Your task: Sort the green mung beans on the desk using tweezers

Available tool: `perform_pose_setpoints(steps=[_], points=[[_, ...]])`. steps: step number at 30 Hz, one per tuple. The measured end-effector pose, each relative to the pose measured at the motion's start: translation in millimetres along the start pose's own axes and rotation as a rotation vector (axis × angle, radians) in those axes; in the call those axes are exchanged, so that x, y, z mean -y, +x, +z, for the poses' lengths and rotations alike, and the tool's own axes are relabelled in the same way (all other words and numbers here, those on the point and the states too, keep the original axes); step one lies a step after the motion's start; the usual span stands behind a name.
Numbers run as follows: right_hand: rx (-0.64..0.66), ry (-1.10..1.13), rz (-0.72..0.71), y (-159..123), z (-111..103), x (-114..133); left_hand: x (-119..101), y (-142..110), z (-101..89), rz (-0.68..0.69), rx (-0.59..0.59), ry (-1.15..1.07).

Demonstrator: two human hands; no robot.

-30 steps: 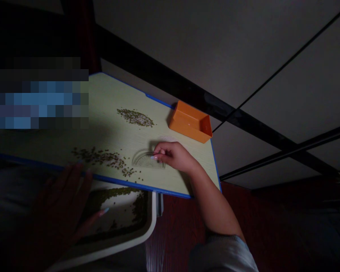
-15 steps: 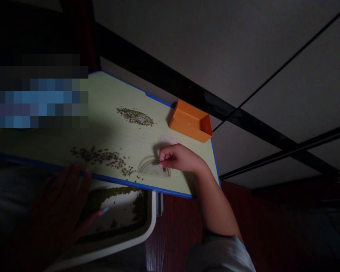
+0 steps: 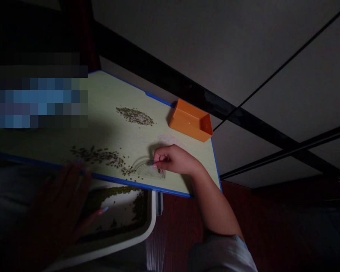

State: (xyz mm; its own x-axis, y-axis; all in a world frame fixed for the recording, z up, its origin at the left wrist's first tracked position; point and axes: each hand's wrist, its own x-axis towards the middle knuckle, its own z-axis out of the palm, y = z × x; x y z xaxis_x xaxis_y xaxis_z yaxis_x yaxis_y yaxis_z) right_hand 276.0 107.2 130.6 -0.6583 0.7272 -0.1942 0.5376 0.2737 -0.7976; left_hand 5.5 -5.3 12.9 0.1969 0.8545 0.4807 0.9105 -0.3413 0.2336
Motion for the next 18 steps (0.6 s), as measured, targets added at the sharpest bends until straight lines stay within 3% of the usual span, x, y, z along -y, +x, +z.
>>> perform_pose_setpoints(steps=[18], points=[[0.016, -0.006, -0.004, 2.1, 0.2, -2.9, 2.0, -1.1, 1.1, 0.021, -0.007, 0.001]])
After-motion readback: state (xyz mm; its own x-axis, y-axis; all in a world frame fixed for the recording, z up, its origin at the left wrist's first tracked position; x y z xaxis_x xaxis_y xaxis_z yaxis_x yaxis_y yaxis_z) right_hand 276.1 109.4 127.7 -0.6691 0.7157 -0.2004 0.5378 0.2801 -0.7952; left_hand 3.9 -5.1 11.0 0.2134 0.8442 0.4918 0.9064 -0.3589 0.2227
